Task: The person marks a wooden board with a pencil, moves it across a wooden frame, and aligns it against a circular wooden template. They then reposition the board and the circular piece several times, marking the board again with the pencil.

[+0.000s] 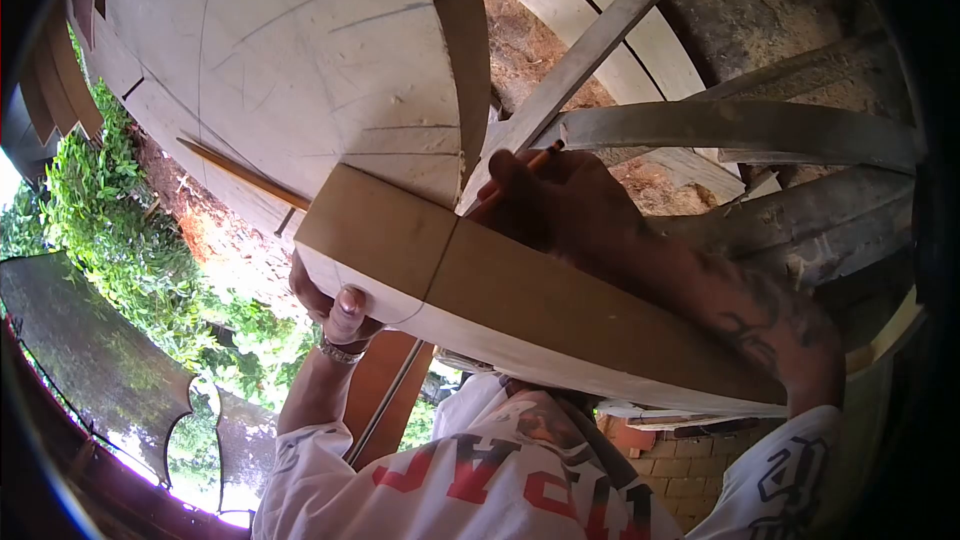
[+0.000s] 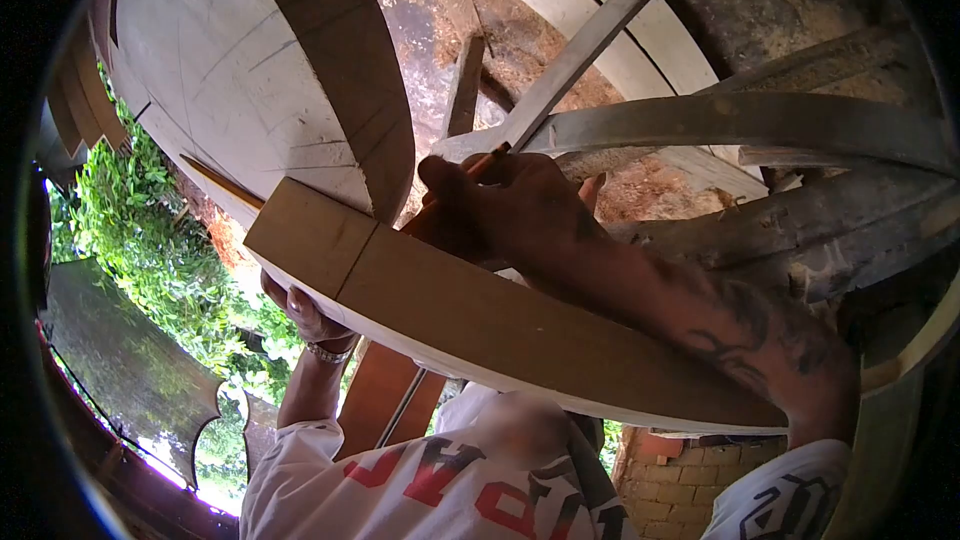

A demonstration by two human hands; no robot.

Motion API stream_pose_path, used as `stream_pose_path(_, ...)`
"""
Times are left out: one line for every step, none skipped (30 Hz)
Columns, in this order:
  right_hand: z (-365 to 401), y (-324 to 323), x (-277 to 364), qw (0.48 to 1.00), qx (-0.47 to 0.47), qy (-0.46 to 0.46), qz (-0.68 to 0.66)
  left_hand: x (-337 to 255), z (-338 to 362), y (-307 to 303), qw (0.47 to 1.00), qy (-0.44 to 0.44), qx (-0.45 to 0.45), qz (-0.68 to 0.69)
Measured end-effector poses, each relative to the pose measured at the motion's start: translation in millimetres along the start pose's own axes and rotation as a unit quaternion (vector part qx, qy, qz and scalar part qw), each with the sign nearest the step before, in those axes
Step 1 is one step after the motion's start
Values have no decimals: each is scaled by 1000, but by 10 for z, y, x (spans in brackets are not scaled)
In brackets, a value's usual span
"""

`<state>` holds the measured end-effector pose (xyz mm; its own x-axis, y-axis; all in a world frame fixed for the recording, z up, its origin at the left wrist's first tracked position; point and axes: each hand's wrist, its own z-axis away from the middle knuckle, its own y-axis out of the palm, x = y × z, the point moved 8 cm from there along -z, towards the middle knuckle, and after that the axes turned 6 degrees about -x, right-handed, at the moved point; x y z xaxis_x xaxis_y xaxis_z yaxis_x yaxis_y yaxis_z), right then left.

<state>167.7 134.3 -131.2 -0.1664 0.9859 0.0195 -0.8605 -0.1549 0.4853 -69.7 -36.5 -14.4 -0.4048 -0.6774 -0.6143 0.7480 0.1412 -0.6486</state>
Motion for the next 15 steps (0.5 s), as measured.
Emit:
stream_pose_path(-26, 6, 8, 999, -8, -18, 43, -1, 5, 2, 1000, -2, -2, 8)
stream_pose_path(-10, 30, 46, 998, 13, -35, 57, -2, 5, 8, 1000, -3, -4, 17)
stream_pose_path(27, 46, 110, 996, 34, -51, 70, -5, 5, 14, 1000, -4, -5, 25)
stream_pose_path(73, 85, 200, 993, 54, -68, 84, -10, 3, 25, 999, -4, -6, 34)
stream_pose_path(93, 108, 247, 990, 66, -73, 97, -39, -5, 36, 998, 4, -20, 54)
stream_pose_path(109, 134, 288, 988, 79, -77, 109, -68, -11, 46, 997, 13, -33, 73)
stream_pose_path(134, 157, 328, 985, 91, -81, 121, -127, -28, 73, 993, 30, -56, 103)
stream_pose_path(160, 140, 394, 991, 87, -80, 55, -153, -52, 82, 989, 26, -57, 131)
stream_pose_path(188, 114, 459, 993, 83, -79, -11, -179, -76, 90, 985, 22, -57, 158)
stream_pose_path(218, 83, 513, 991, 79, -75, -77, -194, -84, 88, 983, -5, -35, 182)
stream_pose_path(251, 62, 584, 987, 99, -80, -94, -195, -77, 94, 981, -8, -36, 189)
stream_pose_path(272, 16, 666, 983, 120, -86, -110, -196, -70, 100, 980, -10, -37, 196)
stream_pose_path(291, 5, 708, 978, 141, -90, -127, -206, -36, 113, 981, 11, -62, 186)
stream_pose_path(285, -21, 723, 980, 107, -106, -130, -214, -20, 100, 984, 33, -75, 161)
stream_pose_path(272, -26, 698, 982, 101, -98, -129, -221, -1, 88, 985, 55, -89, 135)
